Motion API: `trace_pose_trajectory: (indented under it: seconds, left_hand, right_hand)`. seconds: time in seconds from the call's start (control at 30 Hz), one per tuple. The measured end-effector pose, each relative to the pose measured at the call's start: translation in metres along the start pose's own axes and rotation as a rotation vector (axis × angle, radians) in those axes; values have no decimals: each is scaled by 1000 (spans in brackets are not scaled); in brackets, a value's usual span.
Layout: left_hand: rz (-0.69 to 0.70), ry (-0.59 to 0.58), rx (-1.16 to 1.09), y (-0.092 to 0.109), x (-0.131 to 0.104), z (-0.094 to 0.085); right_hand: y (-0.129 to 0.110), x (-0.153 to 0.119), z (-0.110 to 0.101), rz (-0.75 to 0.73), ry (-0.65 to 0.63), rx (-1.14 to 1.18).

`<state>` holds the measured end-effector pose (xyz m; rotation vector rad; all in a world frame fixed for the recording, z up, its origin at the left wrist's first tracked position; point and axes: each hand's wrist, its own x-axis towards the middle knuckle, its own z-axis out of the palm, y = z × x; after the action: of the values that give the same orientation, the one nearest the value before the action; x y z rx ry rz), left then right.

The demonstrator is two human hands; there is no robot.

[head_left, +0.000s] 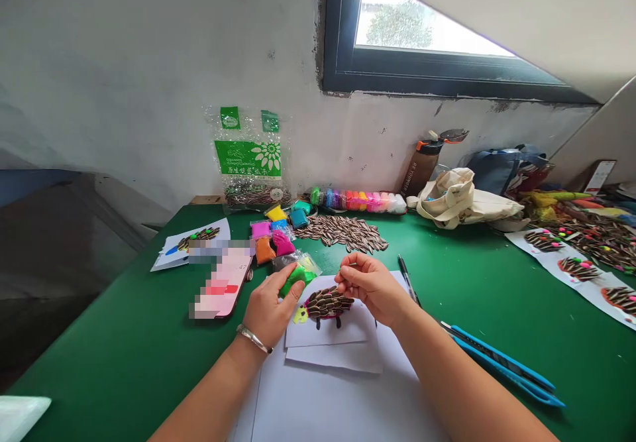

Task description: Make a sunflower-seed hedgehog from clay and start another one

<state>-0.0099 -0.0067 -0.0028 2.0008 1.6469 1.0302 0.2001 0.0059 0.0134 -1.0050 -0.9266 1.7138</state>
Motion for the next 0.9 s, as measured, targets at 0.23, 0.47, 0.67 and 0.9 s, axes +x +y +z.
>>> trace_pose_trajectory:
  seconds: [0.23, 0.47, 0.67, 0.9]
  left_hand:
    - [139, 71, 80, -5, 0, 0]
    - [-152, 83, -505, 31, -9, -13]
    - [-781, -282, -1497, 64, -18, -16]
    - [-866, -336, -1774, 65, -19, -21]
  right_hand:
    - [1, 0, 1, -51, 10, -99]
    - [7, -14, 22, -389, 95, -449]
    - [14, -36, 56, -1107, -90, -1048]
    - [22, -35, 58, -1182, -41, -1345]
